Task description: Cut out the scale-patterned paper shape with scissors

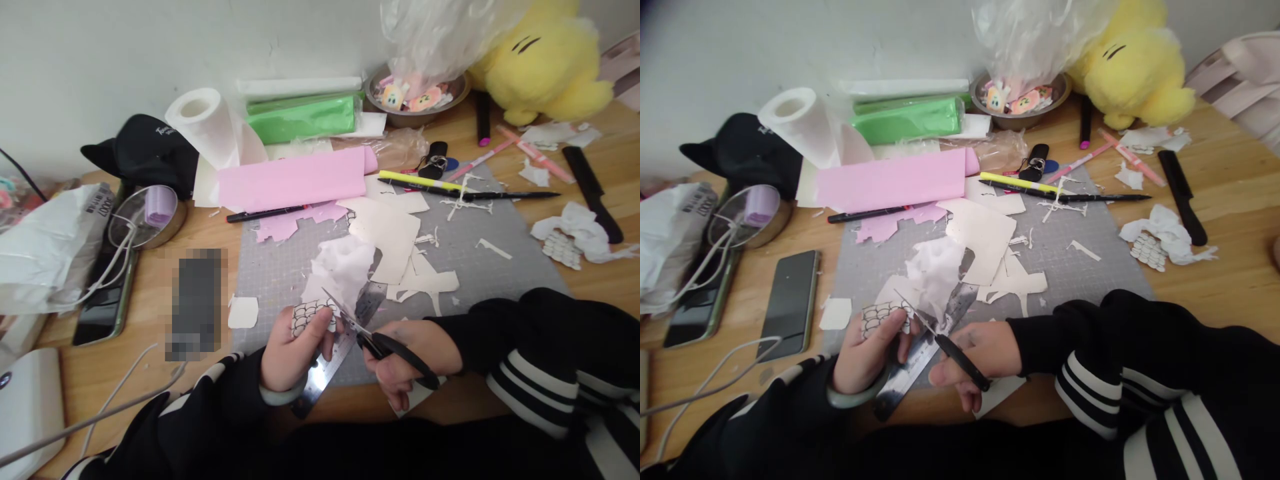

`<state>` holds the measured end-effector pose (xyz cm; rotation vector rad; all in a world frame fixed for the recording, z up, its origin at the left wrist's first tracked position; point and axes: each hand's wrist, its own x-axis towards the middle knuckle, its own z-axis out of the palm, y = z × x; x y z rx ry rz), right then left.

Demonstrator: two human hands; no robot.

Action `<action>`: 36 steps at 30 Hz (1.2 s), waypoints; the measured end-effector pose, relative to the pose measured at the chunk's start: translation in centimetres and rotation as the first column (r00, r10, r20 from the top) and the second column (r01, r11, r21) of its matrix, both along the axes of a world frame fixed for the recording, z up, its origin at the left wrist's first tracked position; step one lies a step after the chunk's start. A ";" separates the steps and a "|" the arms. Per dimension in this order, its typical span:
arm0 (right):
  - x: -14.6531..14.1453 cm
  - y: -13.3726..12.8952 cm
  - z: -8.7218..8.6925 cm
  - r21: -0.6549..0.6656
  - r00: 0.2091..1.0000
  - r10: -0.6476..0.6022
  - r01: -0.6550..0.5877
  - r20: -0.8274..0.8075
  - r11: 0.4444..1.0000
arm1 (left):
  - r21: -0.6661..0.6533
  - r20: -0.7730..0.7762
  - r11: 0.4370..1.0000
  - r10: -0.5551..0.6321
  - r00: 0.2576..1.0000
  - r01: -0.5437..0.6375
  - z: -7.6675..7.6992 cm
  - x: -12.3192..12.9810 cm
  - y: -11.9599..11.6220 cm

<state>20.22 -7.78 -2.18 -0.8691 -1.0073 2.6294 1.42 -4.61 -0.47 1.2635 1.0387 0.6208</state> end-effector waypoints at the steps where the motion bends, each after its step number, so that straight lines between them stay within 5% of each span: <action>1: 0.0 0.0 -0.1 -0.006 1.000 -0.013 0.013 -0.011 1.000 | -0.002 0.005 1.000 0.000 1.000 0.000 0.0 0.0 0.0; 15: -0.1 -0.5 -0.8 -0.024 0.994 -0.072 0.070 -0.081 0.997 | -0.018 0.102 0.985 0.173 0.980 -0.172 -0.6 0.1 -0.1; 26: -0.1 0.2 0.8 0.028 1.000 -0.016 0.016 -0.005 0.999 | -0.022 0.111 0.993 0.115 0.987 -0.113 -0.3 0.1 0.1; 36: -0.2 0.4 0.4 0.026 0.992 0.029 -0.026 -0.124 0.999 | 0.006 0.164 1.000 0.017 0.986 -0.018 -0.5 -0.3 0.2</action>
